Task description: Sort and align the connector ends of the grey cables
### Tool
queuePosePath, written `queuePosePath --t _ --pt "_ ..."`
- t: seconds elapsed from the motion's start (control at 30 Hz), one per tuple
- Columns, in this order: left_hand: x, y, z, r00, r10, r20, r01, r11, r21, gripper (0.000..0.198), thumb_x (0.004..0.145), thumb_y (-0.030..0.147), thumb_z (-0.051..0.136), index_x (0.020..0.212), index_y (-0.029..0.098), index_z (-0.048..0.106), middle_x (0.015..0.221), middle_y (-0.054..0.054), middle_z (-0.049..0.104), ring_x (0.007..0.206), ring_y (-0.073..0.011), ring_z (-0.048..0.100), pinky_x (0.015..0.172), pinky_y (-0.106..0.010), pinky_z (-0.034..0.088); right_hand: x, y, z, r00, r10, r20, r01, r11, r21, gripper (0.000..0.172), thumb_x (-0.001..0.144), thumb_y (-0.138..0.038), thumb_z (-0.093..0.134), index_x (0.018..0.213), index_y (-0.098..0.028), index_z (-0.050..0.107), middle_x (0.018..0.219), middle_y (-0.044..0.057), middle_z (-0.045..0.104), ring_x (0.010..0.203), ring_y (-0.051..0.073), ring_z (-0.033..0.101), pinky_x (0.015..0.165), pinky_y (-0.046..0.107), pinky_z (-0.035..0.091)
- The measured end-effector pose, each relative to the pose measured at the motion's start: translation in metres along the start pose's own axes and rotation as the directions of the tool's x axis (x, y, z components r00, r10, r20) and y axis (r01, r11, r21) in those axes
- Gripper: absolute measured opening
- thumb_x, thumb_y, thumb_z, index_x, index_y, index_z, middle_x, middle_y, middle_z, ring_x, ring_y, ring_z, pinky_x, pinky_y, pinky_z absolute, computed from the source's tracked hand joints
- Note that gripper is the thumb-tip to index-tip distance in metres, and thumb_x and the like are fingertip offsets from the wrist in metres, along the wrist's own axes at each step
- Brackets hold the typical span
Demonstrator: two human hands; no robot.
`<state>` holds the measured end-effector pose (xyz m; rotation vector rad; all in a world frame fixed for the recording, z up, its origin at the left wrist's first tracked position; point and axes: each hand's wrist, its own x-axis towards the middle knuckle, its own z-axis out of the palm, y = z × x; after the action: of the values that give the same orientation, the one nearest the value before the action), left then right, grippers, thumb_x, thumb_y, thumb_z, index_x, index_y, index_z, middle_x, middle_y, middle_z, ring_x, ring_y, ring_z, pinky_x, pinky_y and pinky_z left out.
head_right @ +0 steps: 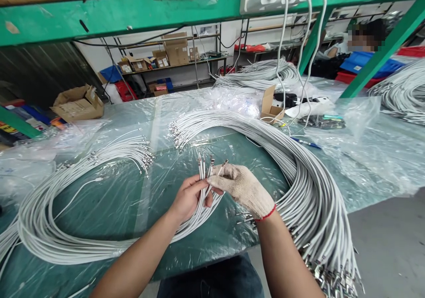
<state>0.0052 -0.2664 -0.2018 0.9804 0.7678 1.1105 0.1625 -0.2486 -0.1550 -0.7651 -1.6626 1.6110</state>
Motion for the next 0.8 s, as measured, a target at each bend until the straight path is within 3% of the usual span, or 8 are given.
queuePosePath --t 0.2,0.33,0.57,0.7,0.8 --pt "-0.002 -0.005 0.002 0.995 0.087 -0.050 -0.081 0.989 0.123 0.043 0.080 0.056 0.066 0.089 0.014 0.061 0.075 -0.006 0.070 0.052 -0.0145 0.062 0.051 -0.026 0.049 0.004 0.009 -0.002 0.996 -0.050 -0.068 0.051 0.999 0.012 0.039 0.077 -0.055 0.073 0.069 -0.019 0.060 0.057 -0.001 0.055 0.053 0.016 0.058 0.055 0.029 0.048" --pt "-0.001 -0.007 0.002 0.978 0.145 -0.153 -0.123 0.982 0.142 0.045 0.081 0.060 0.064 0.086 0.016 0.056 0.075 -0.004 0.070 0.053 -0.0134 0.062 0.051 -0.025 0.049 0.003 0.016 -0.005 0.994 -0.023 -0.111 0.030 0.997 0.065 0.036 0.075 -0.050 0.076 0.087 -0.016 0.069 0.071 0.003 0.066 0.063 0.018 0.063 0.063 0.031 0.052" --pt "0.002 -0.001 -0.003 0.996 0.031 -0.085 -0.030 1.000 0.005 0.040 0.071 0.041 0.079 0.091 0.015 0.057 0.072 -0.002 0.067 0.049 -0.0078 0.055 0.049 -0.021 0.042 0.000 0.014 -0.009 0.996 0.012 -0.092 -0.006 0.998 0.064 0.050 0.075 -0.054 0.075 0.104 -0.014 0.067 0.075 0.005 0.069 0.069 0.022 0.068 0.073 0.036 0.054" --pt "0.004 -0.001 -0.004 0.983 0.068 -0.170 -0.064 0.998 0.029 0.037 0.069 0.036 0.080 0.087 0.016 0.056 0.071 -0.002 0.067 0.051 -0.0081 0.056 0.052 -0.021 0.042 -0.008 0.011 -0.017 0.955 -0.014 -0.295 0.009 1.000 -0.019 0.043 0.073 -0.051 0.079 0.098 -0.017 0.071 0.098 0.008 0.072 0.089 0.021 0.066 0.084 0.031 0.051" --pt "0.004 -0.003 -0.002 0.970 0.101 -0.221 -0.082 0.992 0.096 0.036 0.067 0.036 0.080 0.085 0.015 0.057 0.070 -0.001 0.067 0.052 -0.0081 0.055 0.052 -0.022 0.043 -0.011 0.011 -0.019 0.899 -0.065 -0.432 0.011 0.992 -0.127 0.039 0.079 -0.057 0.070 0.087 -0.019 0.073 0.090 0.006 0.073 0.087 0.021 0.065 0.079 0.028 0.051"
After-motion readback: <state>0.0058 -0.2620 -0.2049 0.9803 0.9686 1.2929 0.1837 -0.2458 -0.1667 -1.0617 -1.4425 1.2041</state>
